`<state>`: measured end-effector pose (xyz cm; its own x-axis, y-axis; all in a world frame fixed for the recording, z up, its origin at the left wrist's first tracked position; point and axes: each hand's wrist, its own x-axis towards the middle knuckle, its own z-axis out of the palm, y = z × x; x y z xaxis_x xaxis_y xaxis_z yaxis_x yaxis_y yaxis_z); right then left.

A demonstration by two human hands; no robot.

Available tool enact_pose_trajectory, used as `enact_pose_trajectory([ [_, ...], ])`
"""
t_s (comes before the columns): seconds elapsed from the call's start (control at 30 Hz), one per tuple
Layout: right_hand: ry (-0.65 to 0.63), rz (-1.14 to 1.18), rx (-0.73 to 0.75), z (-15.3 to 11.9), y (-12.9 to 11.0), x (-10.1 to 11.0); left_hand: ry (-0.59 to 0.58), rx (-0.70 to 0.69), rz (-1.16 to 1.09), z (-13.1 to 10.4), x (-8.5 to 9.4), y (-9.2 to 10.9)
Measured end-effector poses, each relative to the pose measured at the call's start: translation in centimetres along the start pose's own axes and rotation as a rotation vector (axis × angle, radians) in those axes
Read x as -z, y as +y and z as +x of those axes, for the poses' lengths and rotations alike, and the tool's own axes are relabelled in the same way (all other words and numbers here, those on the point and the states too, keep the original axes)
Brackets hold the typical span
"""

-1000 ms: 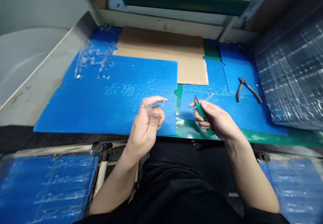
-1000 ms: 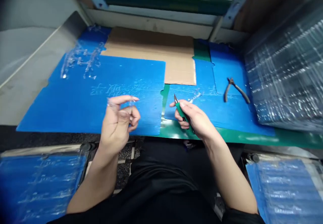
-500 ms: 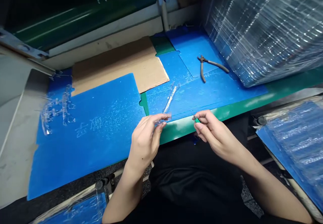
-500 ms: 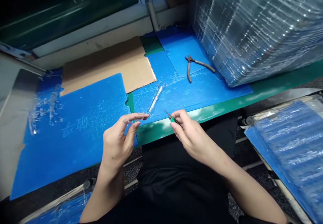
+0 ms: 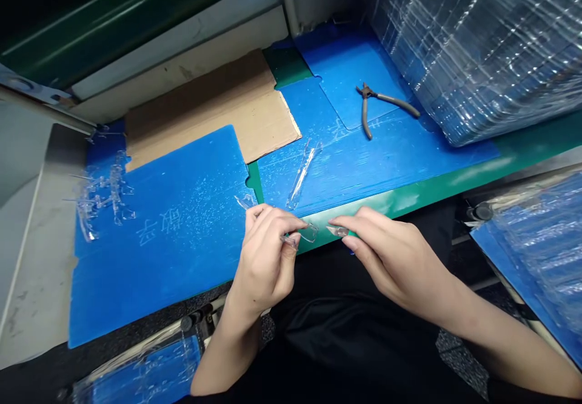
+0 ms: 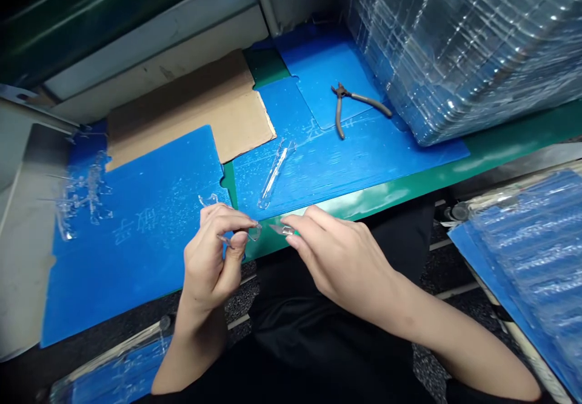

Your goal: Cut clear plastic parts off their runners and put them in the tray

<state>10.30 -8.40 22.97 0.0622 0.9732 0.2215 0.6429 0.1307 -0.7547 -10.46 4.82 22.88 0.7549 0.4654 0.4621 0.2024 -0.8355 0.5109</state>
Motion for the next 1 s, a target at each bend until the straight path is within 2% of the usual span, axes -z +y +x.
enact_pose_trajectory([
  [0.2,0.056,-0.198,0.147,-0.2,-0.4,0.2,-0.006,-0.02,-0.01,0.0,-0.1,0.1],
  [0.3,0.039,-0.22,0.165,-0.4,-0.6,0.3,-0.003,-0.025,0.002,0.1,-0.2,0.3],
  [0.83,0.023,-0.263,0.103,-0.6,-0.9,0.2,-0.046,-0.02,0.031,-0.1,0.2,0.8],
  [1.0,0.07,-0.239,-0.012,0.1,0.3,0.3,-0.062,-0.04,-0.029,-0.2,0.4,1.7],
])
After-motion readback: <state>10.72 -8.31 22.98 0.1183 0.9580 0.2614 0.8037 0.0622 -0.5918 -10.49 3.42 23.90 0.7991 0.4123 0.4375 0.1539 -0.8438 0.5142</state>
